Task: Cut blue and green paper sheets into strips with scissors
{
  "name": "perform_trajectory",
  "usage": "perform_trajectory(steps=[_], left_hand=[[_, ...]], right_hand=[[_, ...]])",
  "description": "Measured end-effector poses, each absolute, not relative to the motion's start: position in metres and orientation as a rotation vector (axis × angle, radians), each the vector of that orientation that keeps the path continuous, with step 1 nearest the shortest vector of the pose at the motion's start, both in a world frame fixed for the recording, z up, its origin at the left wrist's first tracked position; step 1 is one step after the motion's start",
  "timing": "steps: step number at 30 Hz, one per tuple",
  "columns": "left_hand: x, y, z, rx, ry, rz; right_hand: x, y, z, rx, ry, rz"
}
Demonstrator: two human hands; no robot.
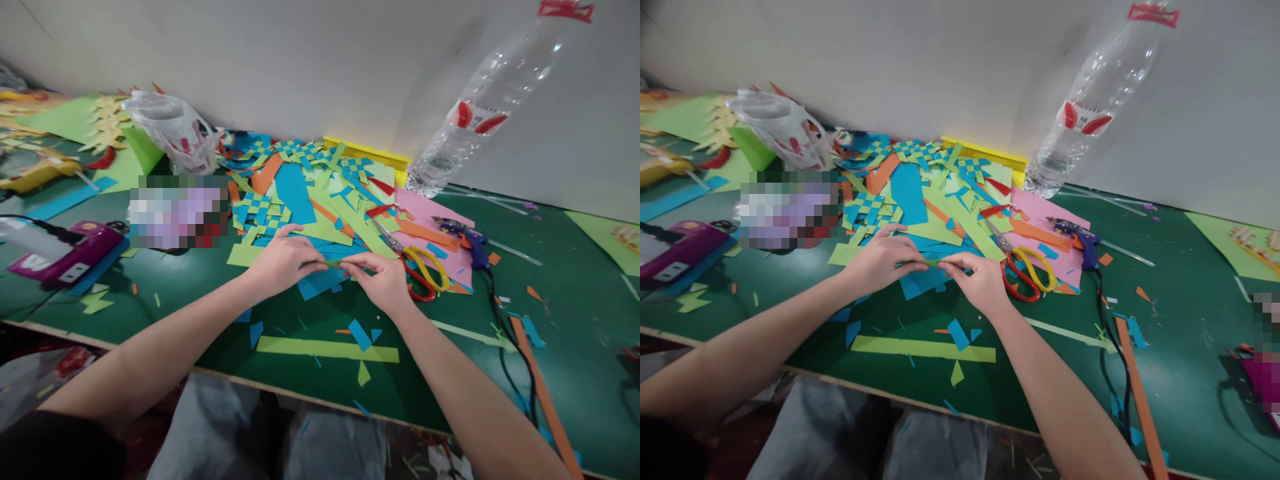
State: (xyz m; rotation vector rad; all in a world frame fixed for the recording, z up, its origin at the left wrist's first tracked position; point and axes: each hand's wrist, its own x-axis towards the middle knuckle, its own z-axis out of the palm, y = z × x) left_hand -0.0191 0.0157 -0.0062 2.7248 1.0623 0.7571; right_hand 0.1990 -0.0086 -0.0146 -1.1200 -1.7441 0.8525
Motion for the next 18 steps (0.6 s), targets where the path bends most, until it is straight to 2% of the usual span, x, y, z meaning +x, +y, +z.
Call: perform_trajectory(steps=[18], left_hand=[[-0.0182, 0.0142, -0.0022, 2.722, 1.026, 0.652]], right_hand=[[0.2011, -0.009, -0.0157, -1.061, -1.876, 0.79]])
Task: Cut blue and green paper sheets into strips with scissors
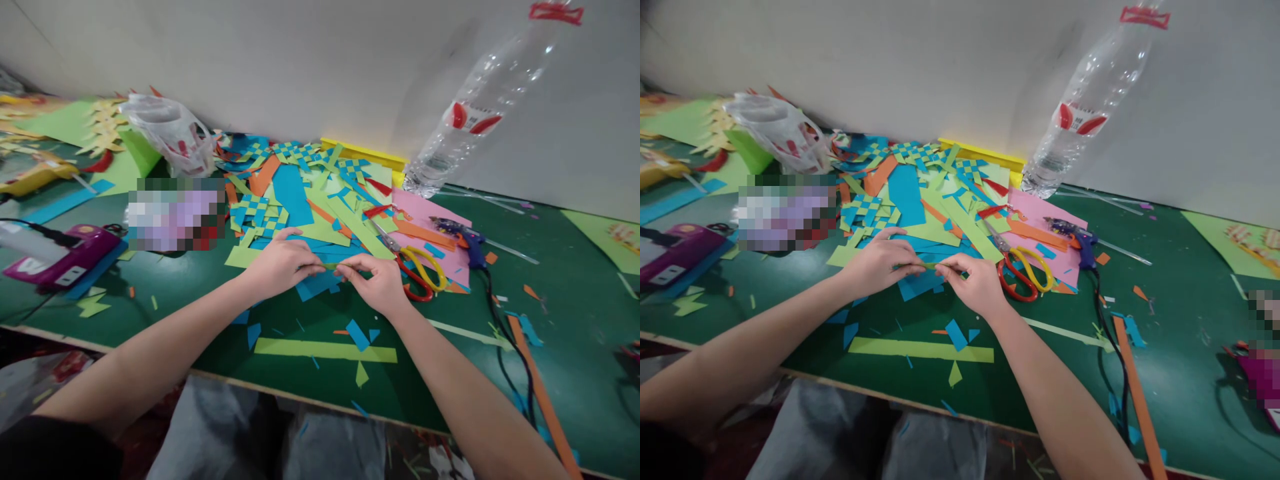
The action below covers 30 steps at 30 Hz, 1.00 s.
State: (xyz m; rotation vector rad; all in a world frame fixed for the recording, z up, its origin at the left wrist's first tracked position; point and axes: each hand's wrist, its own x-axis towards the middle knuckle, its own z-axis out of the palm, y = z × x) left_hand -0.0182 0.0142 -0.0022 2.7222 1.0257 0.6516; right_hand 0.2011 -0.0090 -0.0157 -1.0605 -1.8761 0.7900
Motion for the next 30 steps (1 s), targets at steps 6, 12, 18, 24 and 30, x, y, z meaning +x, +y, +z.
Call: perform_trajectory(steps=[6, 12, 18, 24, 30], left_hand=[[-0.0178, 0.0136, -0.0013, 2.726, 1.01, 0.65], [-0.0173, 0.0122, -0.0005, 2.783, 0.994, 0.639], [-0.0183, 0.0121, -0.0019, 2.894, 0.973, 0.631], [-0.0191, 0.013, -0.0047, 2.994, 0.908, 0.675], [-0.0167, 0.012, -0.0078, 3.017, 0.871, 0.719]], right_hand=[[0.2012, -0.0092, -0.016, -1.063, -1.928, 0.743], [0.2022, -0.0087, -0.0183, -1.051, -1.991, 0.658], [0.2047, -0.0074, -0.0245, -0.98, -2.2, 0.161], [0.2028, -0.0072, -0.0214, -0.927, -2.153, 0.138], [0.2018, -0.0045, -0.022, -0.83, -2.256, 0.096]])
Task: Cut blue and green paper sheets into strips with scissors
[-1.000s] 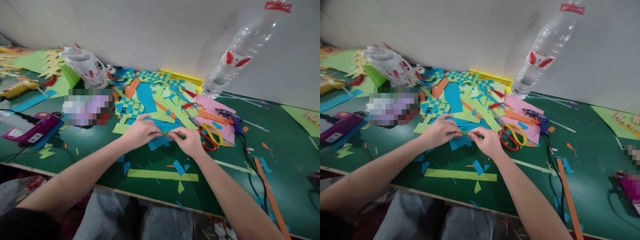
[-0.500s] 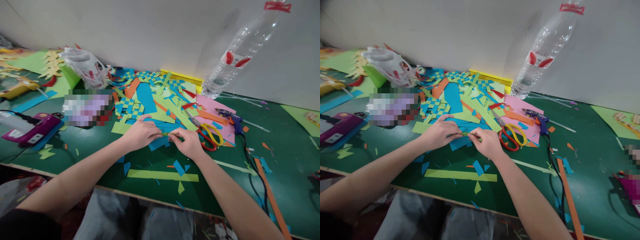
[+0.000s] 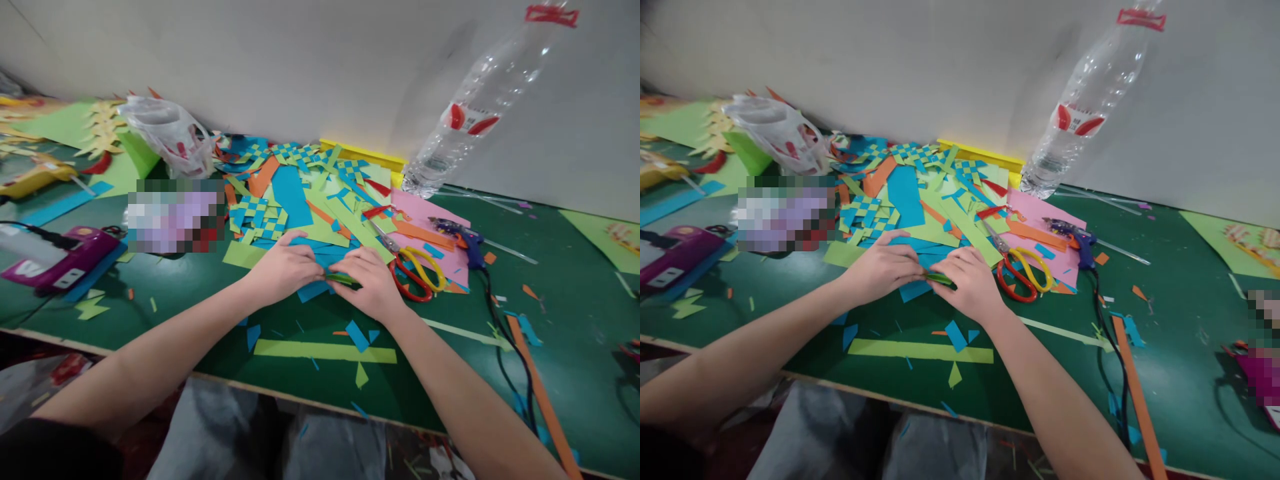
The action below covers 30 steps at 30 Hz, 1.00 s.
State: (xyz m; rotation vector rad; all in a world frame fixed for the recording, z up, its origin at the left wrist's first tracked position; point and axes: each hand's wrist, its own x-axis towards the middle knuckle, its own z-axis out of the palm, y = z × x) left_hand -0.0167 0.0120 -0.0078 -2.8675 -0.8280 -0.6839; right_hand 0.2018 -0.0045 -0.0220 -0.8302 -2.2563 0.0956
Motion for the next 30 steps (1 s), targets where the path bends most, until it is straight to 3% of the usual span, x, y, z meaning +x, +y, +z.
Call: perform_trajectory(steps=[14, 30], left_hand=[[-0.018, 0.013, -0.006, -2.843, -0.884, -0.69], [-0.021, 0.016, -0.003, -2.866, -1.076, -0.709]], right_hand=[[0.199, -0.007, -0.019, -0.838, -2.209, -0.04], [0.203, -0.006, -0.015, -1.08, -1.835, 0.381]])
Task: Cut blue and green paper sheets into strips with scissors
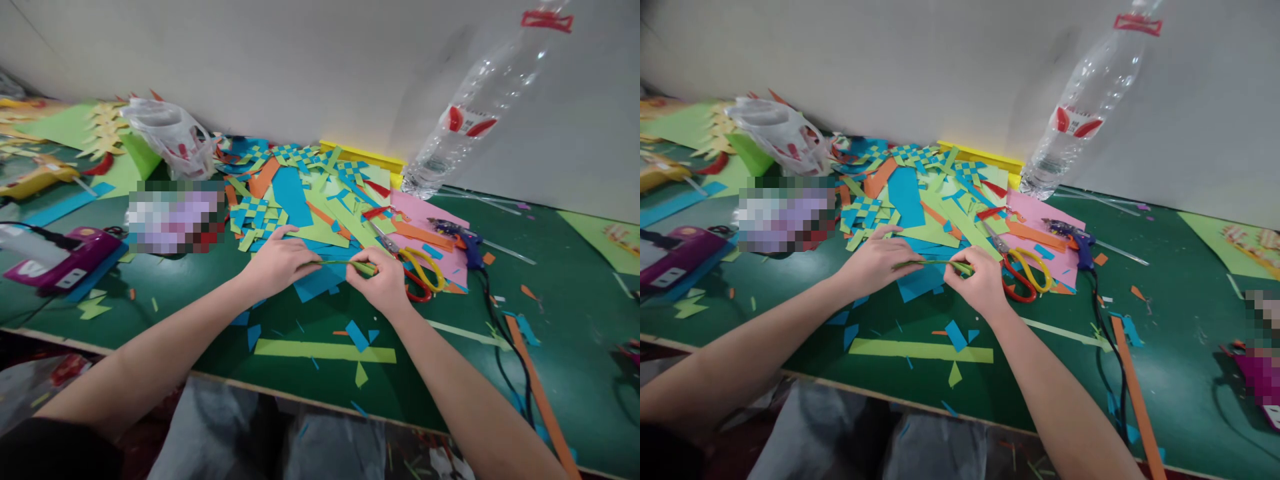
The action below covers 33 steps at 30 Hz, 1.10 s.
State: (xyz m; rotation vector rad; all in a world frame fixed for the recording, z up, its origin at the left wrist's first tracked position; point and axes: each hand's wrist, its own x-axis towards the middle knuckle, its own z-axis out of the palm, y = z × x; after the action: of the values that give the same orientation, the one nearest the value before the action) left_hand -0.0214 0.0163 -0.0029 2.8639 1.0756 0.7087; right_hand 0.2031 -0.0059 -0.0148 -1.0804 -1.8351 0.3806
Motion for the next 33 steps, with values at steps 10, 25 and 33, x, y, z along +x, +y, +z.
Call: perform_trajectory(steps=[10, 25, 33], left_hand=[[-0.0236, 0.0177, -0.0047, 2.857, 1.107, 0.727], [-0.0266, 0.0209, -0.0054, 2.796, 1.146, 0.612], [-0.0244, 0.018, -0.0027, 2.693, 1.041, 0.586]], right_hand=[[0.2071, -0.0027, -0.0155, -1.241, -1.559, 0.567], [0.2131, 0.0031, -0.0175, -1.226, -1.28, 0.504], [0.2086, 0.0038, -0.015, -1.045, -1.264, 0.709]])
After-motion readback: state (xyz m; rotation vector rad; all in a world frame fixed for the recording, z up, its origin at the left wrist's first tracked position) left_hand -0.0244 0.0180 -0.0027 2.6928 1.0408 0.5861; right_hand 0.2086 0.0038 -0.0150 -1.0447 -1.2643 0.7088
